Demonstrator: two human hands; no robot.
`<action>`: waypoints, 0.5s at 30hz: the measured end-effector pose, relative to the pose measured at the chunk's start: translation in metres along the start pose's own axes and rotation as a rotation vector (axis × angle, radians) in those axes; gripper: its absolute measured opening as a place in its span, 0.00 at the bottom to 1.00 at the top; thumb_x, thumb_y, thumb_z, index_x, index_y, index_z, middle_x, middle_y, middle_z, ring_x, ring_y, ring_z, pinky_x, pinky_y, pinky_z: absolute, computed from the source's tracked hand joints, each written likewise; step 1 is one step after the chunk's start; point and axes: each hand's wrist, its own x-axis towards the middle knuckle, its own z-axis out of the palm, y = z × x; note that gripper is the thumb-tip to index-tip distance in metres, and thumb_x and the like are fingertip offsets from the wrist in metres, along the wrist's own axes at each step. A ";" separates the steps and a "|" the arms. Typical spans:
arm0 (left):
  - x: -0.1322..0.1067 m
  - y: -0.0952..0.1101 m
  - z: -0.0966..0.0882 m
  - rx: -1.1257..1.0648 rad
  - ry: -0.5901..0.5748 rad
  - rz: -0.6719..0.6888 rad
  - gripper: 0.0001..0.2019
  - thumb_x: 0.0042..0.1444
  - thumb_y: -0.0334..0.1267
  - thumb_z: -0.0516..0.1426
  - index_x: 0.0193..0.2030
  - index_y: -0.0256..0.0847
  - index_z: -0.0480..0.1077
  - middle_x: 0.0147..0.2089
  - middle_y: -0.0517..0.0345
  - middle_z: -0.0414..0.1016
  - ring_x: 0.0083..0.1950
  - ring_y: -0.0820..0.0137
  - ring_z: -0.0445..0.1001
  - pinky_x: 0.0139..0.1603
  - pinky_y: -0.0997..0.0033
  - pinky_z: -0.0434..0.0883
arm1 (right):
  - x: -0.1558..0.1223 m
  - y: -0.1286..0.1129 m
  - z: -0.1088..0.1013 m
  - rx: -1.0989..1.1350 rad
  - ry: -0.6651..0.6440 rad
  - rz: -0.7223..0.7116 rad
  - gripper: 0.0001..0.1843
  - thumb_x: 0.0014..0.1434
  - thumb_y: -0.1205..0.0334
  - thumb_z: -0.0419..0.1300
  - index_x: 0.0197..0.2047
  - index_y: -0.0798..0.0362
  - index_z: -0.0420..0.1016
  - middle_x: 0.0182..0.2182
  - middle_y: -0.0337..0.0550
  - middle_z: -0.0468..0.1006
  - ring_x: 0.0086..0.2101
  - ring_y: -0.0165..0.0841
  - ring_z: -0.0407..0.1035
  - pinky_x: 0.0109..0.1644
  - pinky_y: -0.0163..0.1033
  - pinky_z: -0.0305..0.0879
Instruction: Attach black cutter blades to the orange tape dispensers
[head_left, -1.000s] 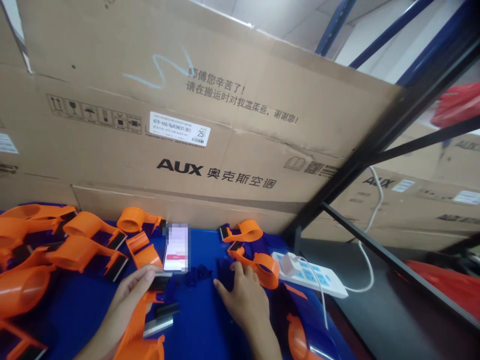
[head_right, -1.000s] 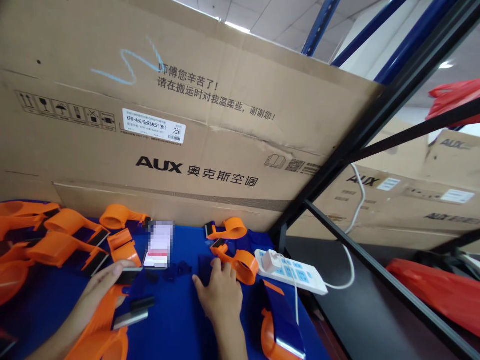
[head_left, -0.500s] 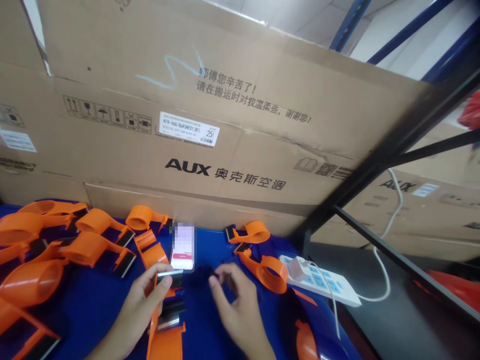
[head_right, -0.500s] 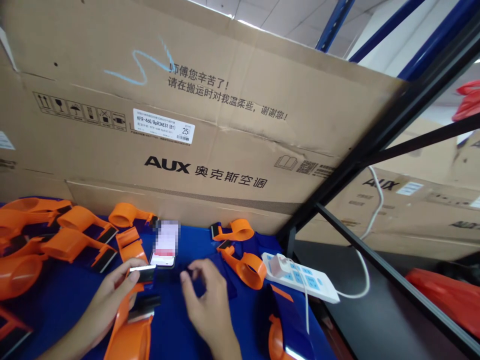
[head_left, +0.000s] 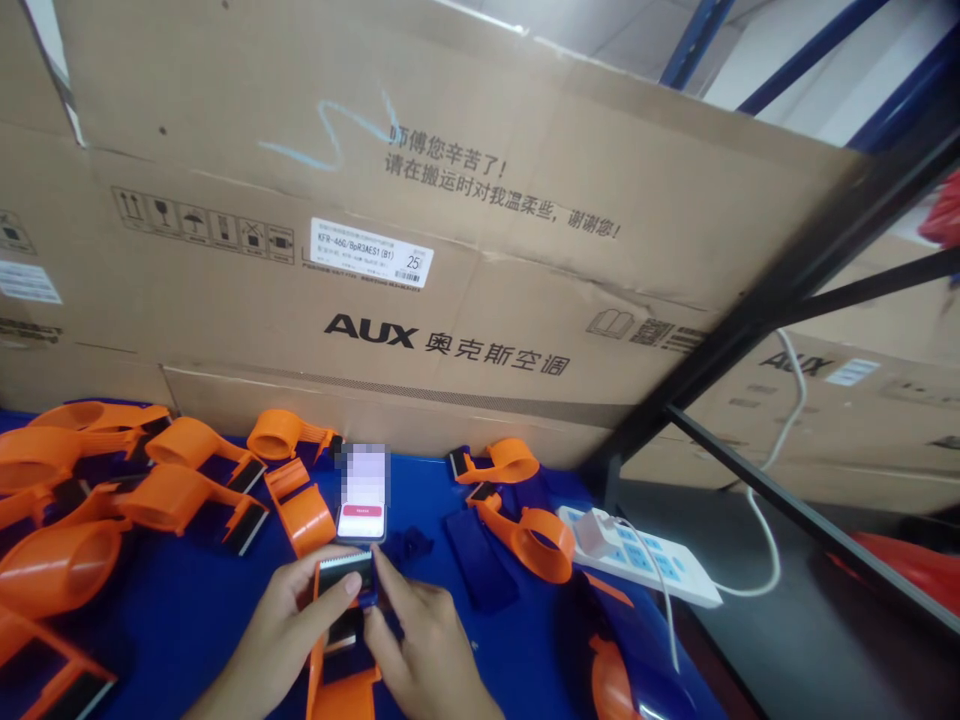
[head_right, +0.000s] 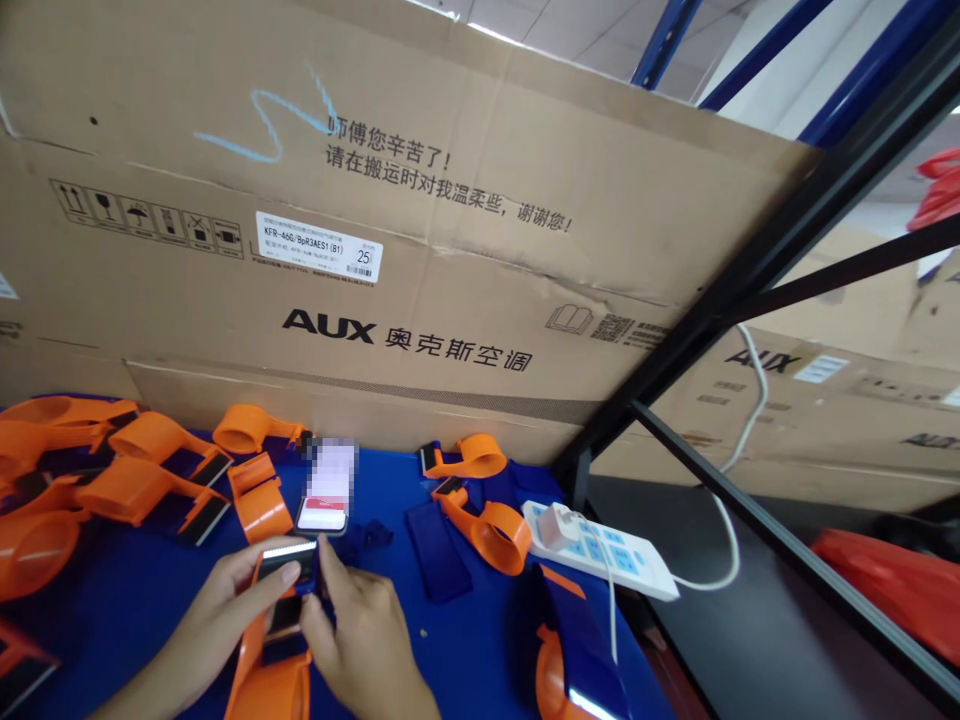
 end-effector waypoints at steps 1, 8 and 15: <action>0.000 0.000 -0.001 0.006 -0.001 -0.005 0.18 0.59 0.50 0.67 0.52 0.45 0.84 0.48 0.49 0.87 0.45 0.54 0.83 0.46 0.63 0.80 | 0.000 0.001 0.001 0.000 -0.009 -0.007 0.30 0.69 0.66 0.54 0.73 0.56 0.64 0.36 0.50 0.86 0.30 0.38 0.80 0.37 0.39 0.78; 0.003 0.000 0.001 -0.119 0.041 -0.034 0.18 0.57 0.48 0.70 0.51 0.45 0.84 0.48 0.49 0.87 0.48 0.55 0.83 0.51 0.65 0.79 | 0.002 -0.002 -0.002 0.055 0.013 0.037 0.28 0.72 0.62 0.56 0.73 0.52 0.66 0.40 0.49 0.87 0.34 0.39 0.82 0.41 0.40 0.79; -0.003 0.016 0.010 -0.498 0.086 -0.241 0.16 0.56 0.48 0.71 0.48 0.43 0.84 0.43 0.51 0.88 0.41 0.60 0.85 0.42 0.69 0.80 | 0.007 -0.009 -0.011 0.127 -0.011 0.063 0.24 0.75 0.61 0.54 0.71 0.50 0.70 0.44 0.50 0.87 0.39 0.40 0.83 0.46 0.41 0.80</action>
